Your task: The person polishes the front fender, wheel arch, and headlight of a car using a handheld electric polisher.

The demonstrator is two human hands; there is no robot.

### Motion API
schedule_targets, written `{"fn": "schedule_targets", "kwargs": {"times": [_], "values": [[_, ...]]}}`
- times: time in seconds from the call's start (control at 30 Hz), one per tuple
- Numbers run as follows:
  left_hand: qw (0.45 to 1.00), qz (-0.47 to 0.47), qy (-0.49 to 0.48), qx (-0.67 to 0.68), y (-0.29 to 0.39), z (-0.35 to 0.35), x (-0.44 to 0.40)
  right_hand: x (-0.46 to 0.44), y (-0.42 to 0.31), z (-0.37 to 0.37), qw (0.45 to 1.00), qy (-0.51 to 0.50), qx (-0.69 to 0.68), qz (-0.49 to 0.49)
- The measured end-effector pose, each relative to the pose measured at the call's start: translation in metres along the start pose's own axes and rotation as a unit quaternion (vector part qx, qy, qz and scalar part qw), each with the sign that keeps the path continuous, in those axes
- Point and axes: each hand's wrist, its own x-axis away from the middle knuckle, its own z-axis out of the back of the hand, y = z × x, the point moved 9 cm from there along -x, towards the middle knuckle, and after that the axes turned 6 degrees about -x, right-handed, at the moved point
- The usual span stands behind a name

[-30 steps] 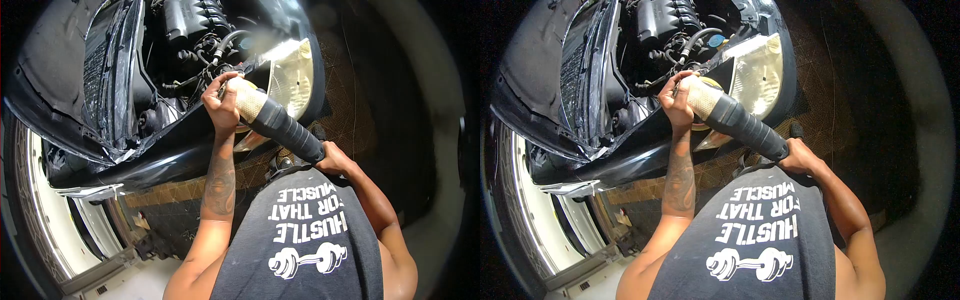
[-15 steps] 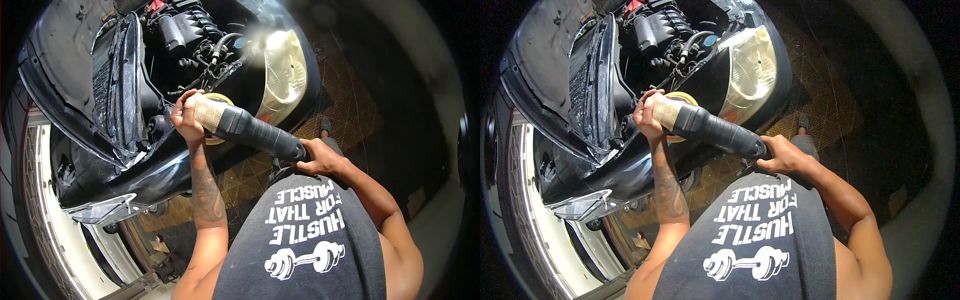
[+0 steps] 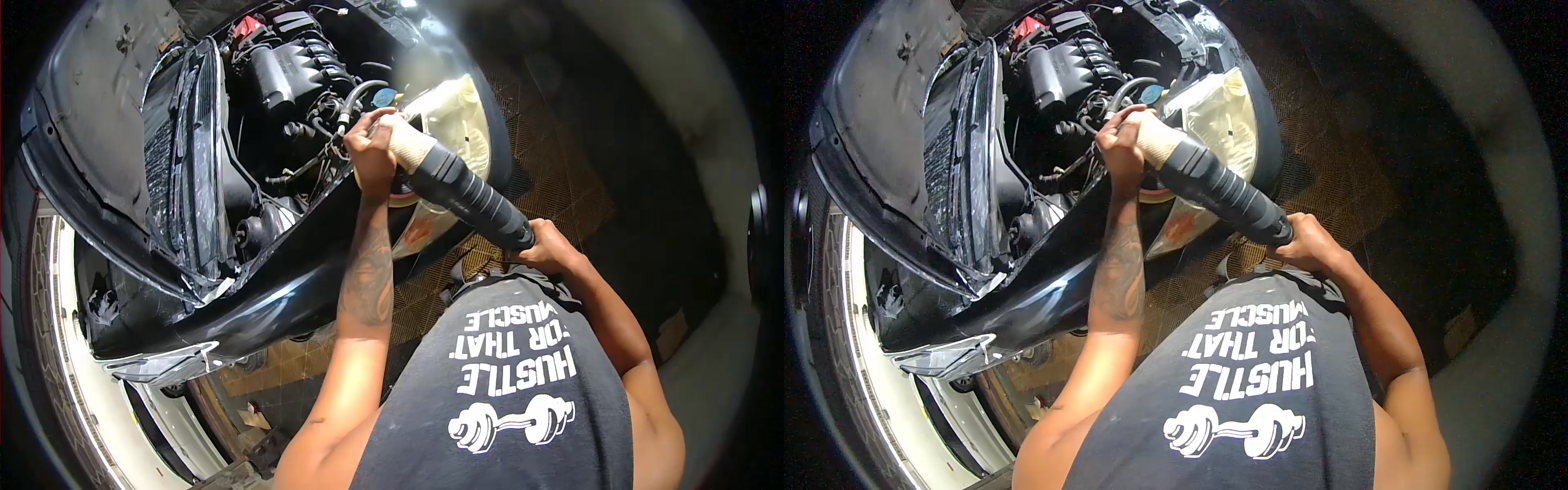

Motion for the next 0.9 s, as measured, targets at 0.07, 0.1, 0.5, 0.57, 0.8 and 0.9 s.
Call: {"fn": "schedule_targets", "kwargs": {"times": [0.07, 0.1, 0.5, 0.57, 0.8, 0.9], "values": [[1.0, 0.021, -0.021, 0.004, -0.017, -0.026, -0.017, -0.009, 0.011, 0.015, 1.0, 0.004, 0.024, -0.007], [0.999, 0.036, -0.033, 0.016, -0.033, -0.038, -0.029, -0.015, 0.014, 0.023, 0.999, 0.005, 0.047, -0.01], [0.997, -0.006, -0.063, -0.049, -0.018, -0.031, -0.03, 0.009, -0.016, -0.013, 0.997, -0.006, -0.07, -0.024], [0.996, 0.049, -0.077, -0.015, -0.014, -0.015, -0.014, 0.018, -0.015, -0.028, 0.998, 0.022, -0.053, -0.013], [0.992, 0.055, -0.11, 0.004, 0.006, 0.027, 0.021, 0.056, -0.027, -0.087, 0.997, 0.069, 0.008, -0.014], [0.993, 0.046, -0.107, 0.027, 0.008, 0.051, 0.035, 0.068, -0.04, -0.106, 0.997, 0.066, -0.048, -0.001]]}}
